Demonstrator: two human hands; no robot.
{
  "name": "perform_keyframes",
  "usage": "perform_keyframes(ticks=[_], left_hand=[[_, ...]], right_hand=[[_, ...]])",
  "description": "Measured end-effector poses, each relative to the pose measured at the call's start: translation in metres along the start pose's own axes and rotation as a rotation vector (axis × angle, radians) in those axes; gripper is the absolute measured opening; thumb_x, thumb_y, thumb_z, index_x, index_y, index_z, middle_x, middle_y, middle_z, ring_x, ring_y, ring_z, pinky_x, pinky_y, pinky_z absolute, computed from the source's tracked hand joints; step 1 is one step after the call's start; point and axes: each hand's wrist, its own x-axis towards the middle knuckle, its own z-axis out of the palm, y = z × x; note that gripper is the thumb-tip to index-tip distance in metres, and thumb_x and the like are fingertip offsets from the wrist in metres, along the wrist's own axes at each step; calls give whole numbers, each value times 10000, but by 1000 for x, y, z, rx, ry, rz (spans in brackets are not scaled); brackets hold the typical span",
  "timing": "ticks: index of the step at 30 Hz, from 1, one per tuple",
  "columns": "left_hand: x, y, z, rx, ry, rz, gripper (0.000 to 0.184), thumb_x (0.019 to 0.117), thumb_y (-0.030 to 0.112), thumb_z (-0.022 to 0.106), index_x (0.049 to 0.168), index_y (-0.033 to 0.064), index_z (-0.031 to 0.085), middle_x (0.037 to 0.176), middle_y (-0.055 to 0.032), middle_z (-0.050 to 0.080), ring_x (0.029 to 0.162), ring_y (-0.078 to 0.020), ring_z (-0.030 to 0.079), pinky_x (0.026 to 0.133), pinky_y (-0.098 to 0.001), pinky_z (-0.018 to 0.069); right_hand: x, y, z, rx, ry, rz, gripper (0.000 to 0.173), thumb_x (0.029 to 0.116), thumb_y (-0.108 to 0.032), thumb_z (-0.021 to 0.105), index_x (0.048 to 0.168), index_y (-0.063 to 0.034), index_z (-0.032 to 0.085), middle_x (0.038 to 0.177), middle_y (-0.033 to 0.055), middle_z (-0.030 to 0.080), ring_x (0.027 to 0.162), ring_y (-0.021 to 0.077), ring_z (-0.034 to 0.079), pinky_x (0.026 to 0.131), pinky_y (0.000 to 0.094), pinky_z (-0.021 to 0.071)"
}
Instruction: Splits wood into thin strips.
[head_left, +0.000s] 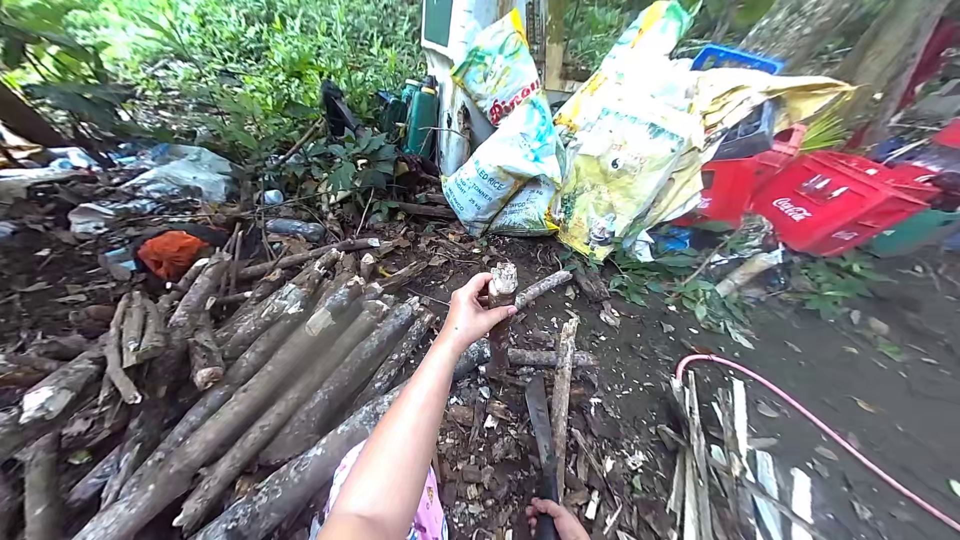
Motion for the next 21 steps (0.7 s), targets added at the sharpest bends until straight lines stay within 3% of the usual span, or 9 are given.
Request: perform_keyframes(ticks=[2, 7, 11, 16, 19, 21], left_hand=[[0, -1, 3, 4, -9, 3, 465, 807, -2, 834, 1199, -123, 616, 1100, -214, 710, 968, -180, 733, 891, -317, 608], [0, -3, 9, -5, 29, -35, 515, 815, 17, 838, 1250, -122, 599, 1149, -245, 688, 1013, -242, 720, 918, -368, 598], [-3, -6, 17, 16, 73, -17, 530, 833, 38, 825, 1277, -121, 584, 1167, -260, 685, 1038, -271, 714, 942, -397, 586], [-11, 2, 27, 138, 105, -88, 536, 893, 135, 801, 1325, -91, 577, 1200, -253, 689, 1095, -303, 708, 1004, -438, 561], [-23, 2, 38, 227, 163, -126, 620, 931, 217, 767, 1403, -98, 517, 1290, -280, 646, 1194, -350, 661, 1073, -476, 506], [-30, 2, 46, 259, 193, -122, 669, 926, 233, 774, 1411, -123, 482, 1362, -311, 577, 1249, -387, 610, 1098, -484, 477]], right_hand=[[-12, -11, -4, -75, 52, 3, 98, 1005, 20, 504, 1099, -5, 517, 776, 117, 677, 588, 176, 641, 551, 330, 561], [-48, -34, 0, -186, 134, -64, 137, 950, 61, 579, 1033, -21, 507, 639, 77, 580, 490, 169, 585, 475, 331, 548], [-88, -65, 11, -241, 122, -231, 216, 931, 84, 604, 1099, 0, 498, 657, 85, 582, 496, 172, 594, 487, 331, 559], [-143, -109, 22, -372, 145, -625, 289, 858, 89, 679, 1108, 38, 543, 652, 84, 621, 476, 164, 614, 481, 319, 575], [-168, -124, 22, -472, 247, -960, 420, 770, -62, 739, 1144, 57, 587, 725, 63, 647, 545, 133, 632, 542, 317, 572], [-181, -135, 19, -476, 251, -1071, 491, 761, -125, 719, 1190, 56, 563, 795, 38, 657, 612, 100, 644, 596, 290, 578]])
